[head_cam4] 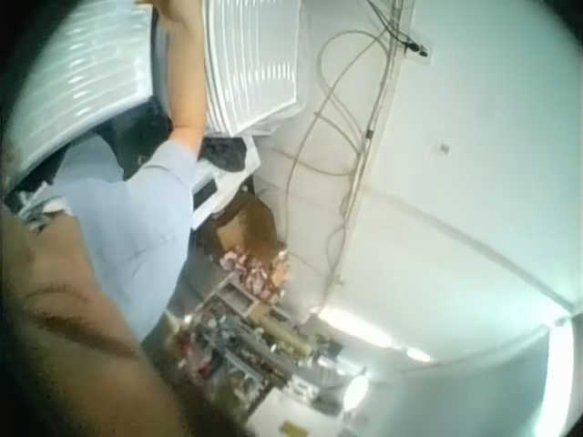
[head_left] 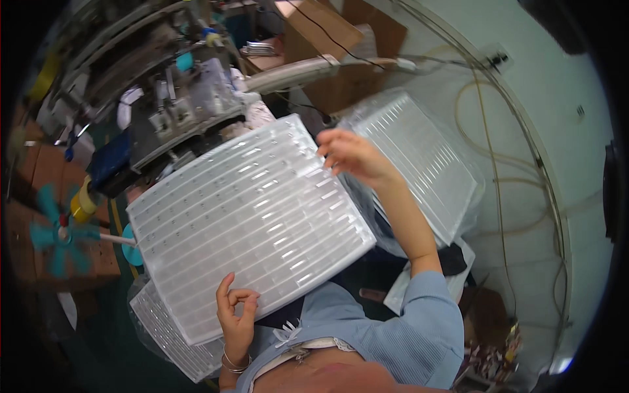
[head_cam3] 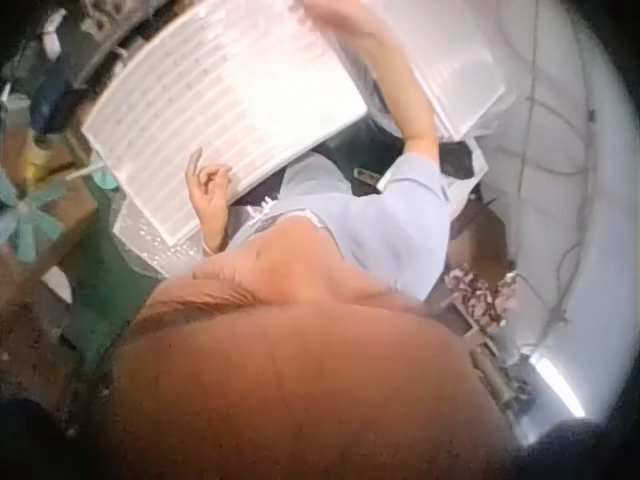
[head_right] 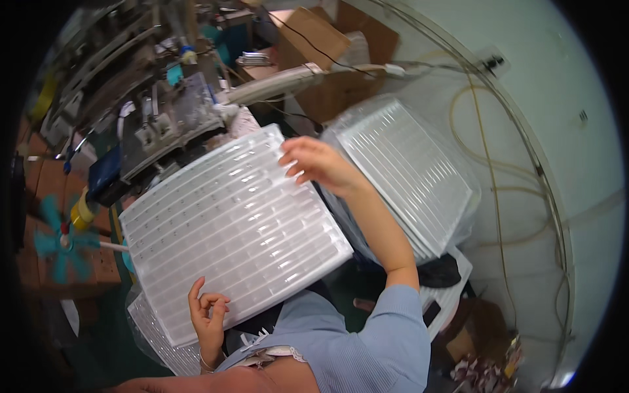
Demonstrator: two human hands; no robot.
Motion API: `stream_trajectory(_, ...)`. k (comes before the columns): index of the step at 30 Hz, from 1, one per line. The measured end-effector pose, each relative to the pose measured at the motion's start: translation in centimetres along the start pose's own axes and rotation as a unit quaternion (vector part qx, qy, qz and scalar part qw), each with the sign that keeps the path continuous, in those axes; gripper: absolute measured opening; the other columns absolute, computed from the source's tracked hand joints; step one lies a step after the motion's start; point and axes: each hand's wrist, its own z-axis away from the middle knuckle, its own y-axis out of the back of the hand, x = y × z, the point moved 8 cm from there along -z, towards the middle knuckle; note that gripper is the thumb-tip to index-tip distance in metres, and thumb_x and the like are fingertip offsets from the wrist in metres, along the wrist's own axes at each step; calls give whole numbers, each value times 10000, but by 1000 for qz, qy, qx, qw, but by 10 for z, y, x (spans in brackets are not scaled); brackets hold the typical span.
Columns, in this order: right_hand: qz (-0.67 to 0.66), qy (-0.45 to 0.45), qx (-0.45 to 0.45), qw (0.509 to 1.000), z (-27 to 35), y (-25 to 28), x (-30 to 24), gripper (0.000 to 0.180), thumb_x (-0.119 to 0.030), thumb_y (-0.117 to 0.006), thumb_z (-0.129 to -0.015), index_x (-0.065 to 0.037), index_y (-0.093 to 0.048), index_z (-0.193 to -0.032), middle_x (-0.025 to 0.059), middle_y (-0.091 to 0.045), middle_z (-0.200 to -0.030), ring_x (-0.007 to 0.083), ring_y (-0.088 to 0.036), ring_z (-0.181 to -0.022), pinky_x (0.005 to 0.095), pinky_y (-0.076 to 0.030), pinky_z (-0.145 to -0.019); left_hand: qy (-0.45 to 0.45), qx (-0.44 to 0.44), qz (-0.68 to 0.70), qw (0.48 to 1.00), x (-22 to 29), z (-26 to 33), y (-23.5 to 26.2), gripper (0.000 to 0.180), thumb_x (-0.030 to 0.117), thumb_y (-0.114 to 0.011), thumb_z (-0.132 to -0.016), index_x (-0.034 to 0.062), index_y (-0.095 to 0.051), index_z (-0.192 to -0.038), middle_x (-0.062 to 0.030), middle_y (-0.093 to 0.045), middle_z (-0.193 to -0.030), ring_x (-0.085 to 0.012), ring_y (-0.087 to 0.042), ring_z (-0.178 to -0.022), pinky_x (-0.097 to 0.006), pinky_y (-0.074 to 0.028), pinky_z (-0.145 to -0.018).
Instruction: The person repeatedly picks up small transparent plastic components and inserts them into a larger ribbed plastic tray. They then place the assembled tray into a machine and retrieve it, repeating this cycle continuously. The person stacks the finished trays on the table.
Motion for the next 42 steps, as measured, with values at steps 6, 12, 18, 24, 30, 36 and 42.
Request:
stream_trajectory(6,81,-133,-10,988,106,19,82,259,-142,-626,-865,-17,-587,-1088,84,-659,-979,136,-634,-866,257,-507,-731,25,-34,-32,999,-4,6,-10,477,12,-566,-852,14,-408,-1302,-80,-606,-842,-102,-549,-741,-226,-447,-694)
stream_trajectory(12,30,-13,333,942,223,135,61,280,-179,-646,-853,-45,-585,-1091,25,-628,-870,110,-603,-743,218,-483,-648,10,-47,-90,995,4,12,-29,435,10,-569,-841,11,-461,-1262,-85,-615,-858,-121,-549,-746,-260,-447,-727)
stream_trajectory(18,15,104,780,617,419,258,107,224,-241,-638,-837,-102,-607,-1010,9,-607,-866,91,-564,-717,223,-421,-570,4,-82,-122,989,10,14,-53,412,14,-575,-836,5,-486,-1238,-97,-628,-854,-133,-563,-757,-276,-449,-739)
stream_trajectory(24,162,-18,953,256,583,249,227,261,-194,-609,-779,-23,-595,-976,144,-635,-954,289,-622,-884,376,-497,-777,-2,-99,-166,981,9,14,-67,375,5,-577,-830,-2,-523,-1201,-107,-637,-844,-150,-580,-744,-285,-462,-721)
stream_trajectory(30,158,-240,925,247,622,213,316,268,-204,-560,-794,-77,-617,-1023,172,-620,-1023,359,-594,-953,439,-464,-828,-34,-143,-202,968,11,14,-88,371,-14,-589,-816,-4,-542,-1183,-115,-646,-830,-162,-593,-718,-294,-468,-715)
stream_trajectory(36,248,-397,845,259,588,188,297,218,-207,-532,-848,-161,-627,-1039,129,-554,-1090,346,-597,-955,442,-485,-793,-68,-187,-226,954,20,18,-113,365,19,-584,-834,26,-540,-1196,-99,-621,-825,-140,-554,-741,-283,-461,-721)
stream_trajectory(42,339,-414,805,258,603,201,307,268,-190,-518,-856,-145,-605,-1106,130,-539,-1118,328,-576,-983,430,-482,-794,-66,-206,-242,946,23,21,-127,336,29,-582,-837,29,-562,-1173,-100,-631,-831,-145,-561,-750,-298,-457,-748)
